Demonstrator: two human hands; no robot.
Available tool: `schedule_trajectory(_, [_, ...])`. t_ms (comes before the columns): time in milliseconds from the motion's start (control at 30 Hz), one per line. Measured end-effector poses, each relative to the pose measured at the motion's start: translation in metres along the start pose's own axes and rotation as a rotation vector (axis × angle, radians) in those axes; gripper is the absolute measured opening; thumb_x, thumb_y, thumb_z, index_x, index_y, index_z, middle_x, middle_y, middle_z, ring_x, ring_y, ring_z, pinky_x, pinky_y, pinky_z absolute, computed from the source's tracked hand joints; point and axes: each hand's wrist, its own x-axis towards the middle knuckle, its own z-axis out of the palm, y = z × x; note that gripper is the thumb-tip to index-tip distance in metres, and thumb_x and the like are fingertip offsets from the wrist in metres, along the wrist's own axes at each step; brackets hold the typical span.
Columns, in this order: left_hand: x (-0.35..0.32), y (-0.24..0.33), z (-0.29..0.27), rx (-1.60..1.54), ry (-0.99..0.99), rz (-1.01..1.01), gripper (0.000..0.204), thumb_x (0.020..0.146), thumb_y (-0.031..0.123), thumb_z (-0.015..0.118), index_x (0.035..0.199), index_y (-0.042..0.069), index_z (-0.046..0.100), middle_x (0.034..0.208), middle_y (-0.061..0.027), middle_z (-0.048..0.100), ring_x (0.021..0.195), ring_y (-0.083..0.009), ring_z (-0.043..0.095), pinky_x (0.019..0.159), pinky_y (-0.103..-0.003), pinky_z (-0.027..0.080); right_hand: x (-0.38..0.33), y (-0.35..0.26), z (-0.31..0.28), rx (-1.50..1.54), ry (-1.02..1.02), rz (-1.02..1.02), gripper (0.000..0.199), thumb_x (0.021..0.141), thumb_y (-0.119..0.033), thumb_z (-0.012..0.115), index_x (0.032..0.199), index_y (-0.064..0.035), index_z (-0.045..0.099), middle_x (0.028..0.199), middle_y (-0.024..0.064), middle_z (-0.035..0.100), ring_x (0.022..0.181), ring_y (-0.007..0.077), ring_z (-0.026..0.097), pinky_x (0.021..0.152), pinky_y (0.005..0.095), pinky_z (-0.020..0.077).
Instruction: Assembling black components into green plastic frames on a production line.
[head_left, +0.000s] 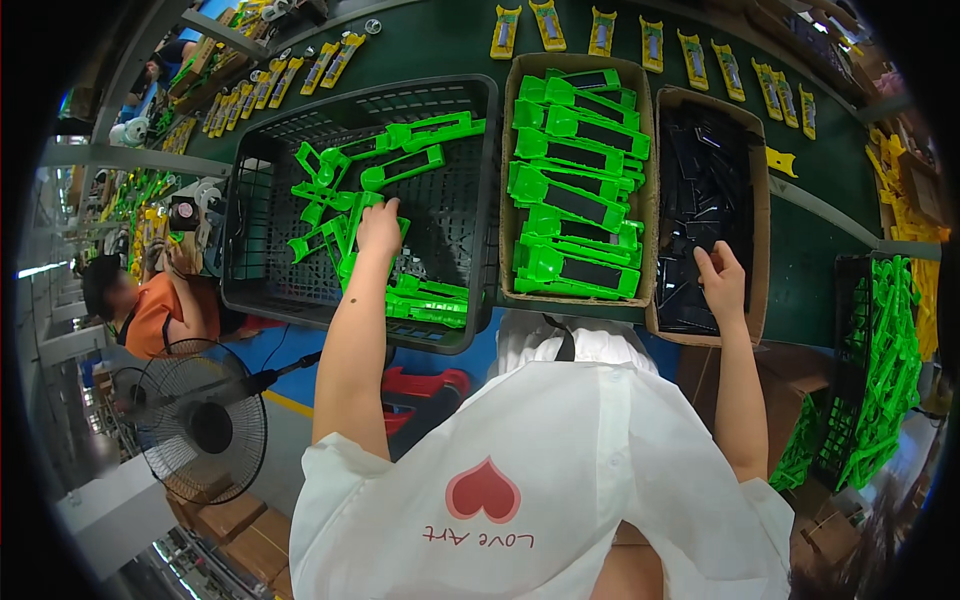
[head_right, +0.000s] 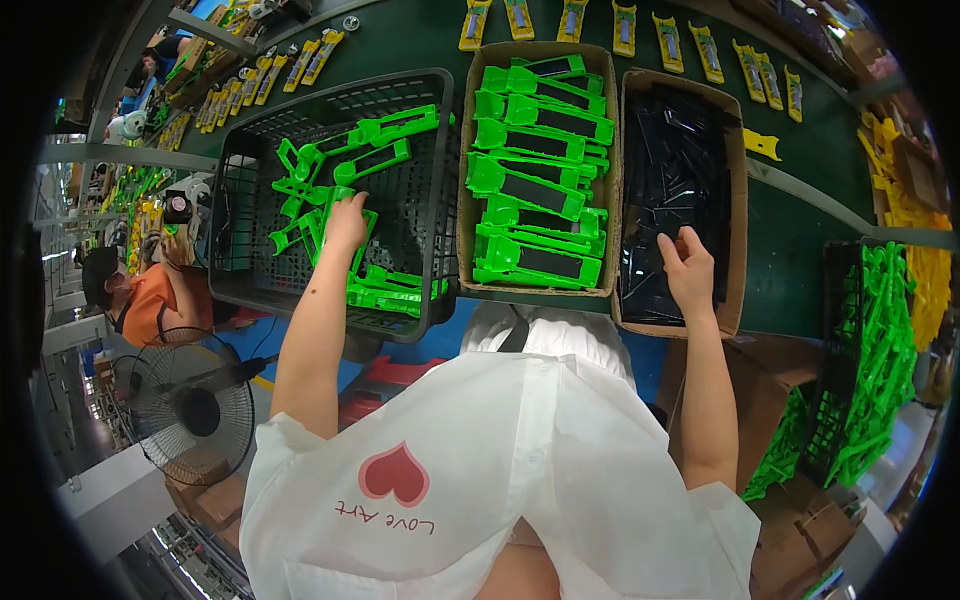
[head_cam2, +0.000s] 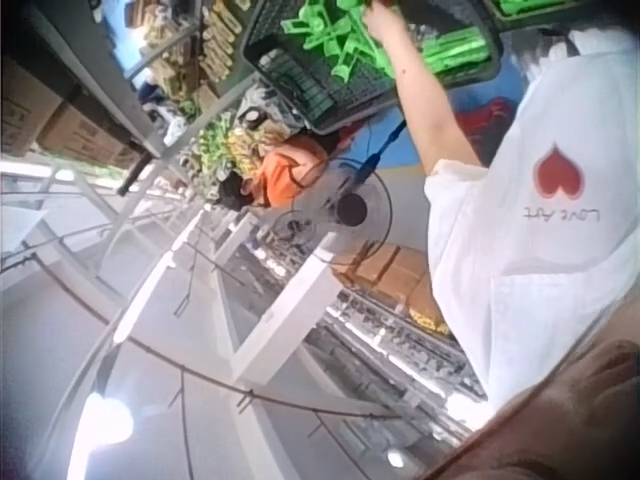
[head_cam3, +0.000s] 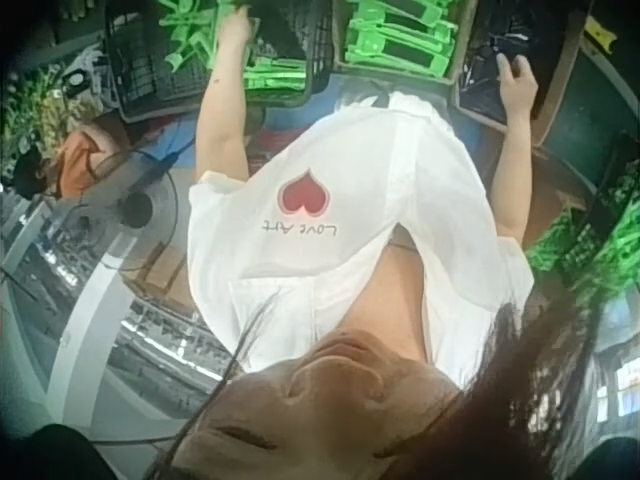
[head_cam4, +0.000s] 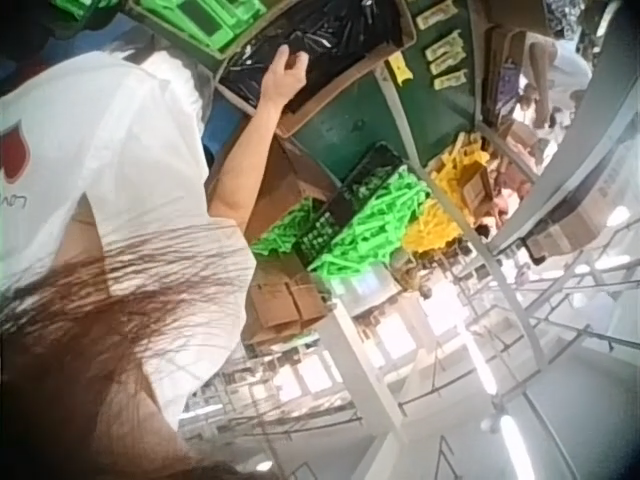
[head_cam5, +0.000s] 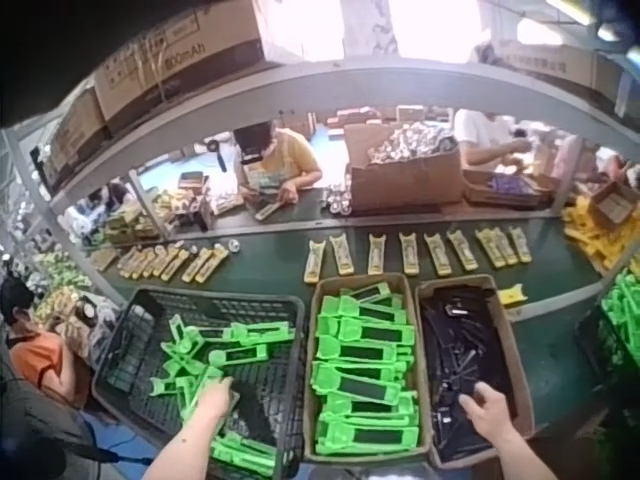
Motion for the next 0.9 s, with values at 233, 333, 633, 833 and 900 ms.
schedule_trajectory(233, [-0.018,0.029,-0.006,-0.022,-0.110,0.152,0.021,0.068,0.017,0.064,0.084,0.006,0.058,0.094,-0.0118,0.057,0.089,-0.0274,0.053,0.076,-0.037,0.044,-0.008,-0.020,0.015,0.174,-0.039,0.123,0.021,0.080,-0.014,0.058,0.068,-0.0058,0.043,0.057,-0.0022,0.048,0.049,0.0045,0.046,0.043,0.0178,0.0345])
schedule_trajectory(333, [-0.019,0.053,-0.021,-0.828,0.190,0.224,0.037,0.067,0.024,0.069,0.093,0.002,0.054,0.090,-0.0123,0.057,0.086,-0.0295,0.053,0.075,-0.037,0.043,-0.010,-0.019,0.019,0.238,-0.077,0.116,0.015,0.079,-0.013,0.058,0.073,-0.0051,0.047,0.059,-0.0012,0.051,0.050,0.0057,0.051,0.042,0.0173,0.0363])
schedule_trajectory(633, [-0.030,0.028,0.008,-0.261,-0.175,0.232,0.038,0.060,0.019,0.072,0.088,0.000,0.055,0.098,-0.0182,0.050,0.091,-0.0356,0.047,0.080,-0.040,0.041,-0.020,-0.035,0.023,0.660,-0.119,0.317,0.013,0.079,-0.009,0.058,0.088,-0.0019,0.051,0.074,0.0067,0.059,0.057,0.0118,0.058,0.048,0.0200,0.0463])
schedule_trajectory(833, [-0.037,0.012,0.007,-0.363,-0.366,0.183,0.044,0.077,0.038,0.058,0.104,0.002,0.055,0.119,-0.0268,0.037,0.109,-0.0411,0.037,0.092,-0.043,0.033,-0.017,-0.042,0.026,0.618,-0.250,0.239,0.011,0.080,-0.015,0.060,0.081,-0.0060,0.055,0.062,-0.0014,0.052,0.052,0.0043,0.046,0.048,0.0169,0.0366])
schedule_trajectory(900, [-0.043,0.008,0.012,-0.436,-0.245,0.220,0.041,0.073,0.031,0.064,0.099,0.002,0.055,0.114,-0.0243,0.045,0.106,-0.0373,0.044,0.088,-0.040,0.037,-0.018,-0.052,0.026,0.662,-0.253,0.266,0.013,0.079,-0.014,0.060,0.083,-0.0036,0.054,0.064,-0.0003,0.053,0.053,0.0047,0.047,0.048,0.0175,0.0382])
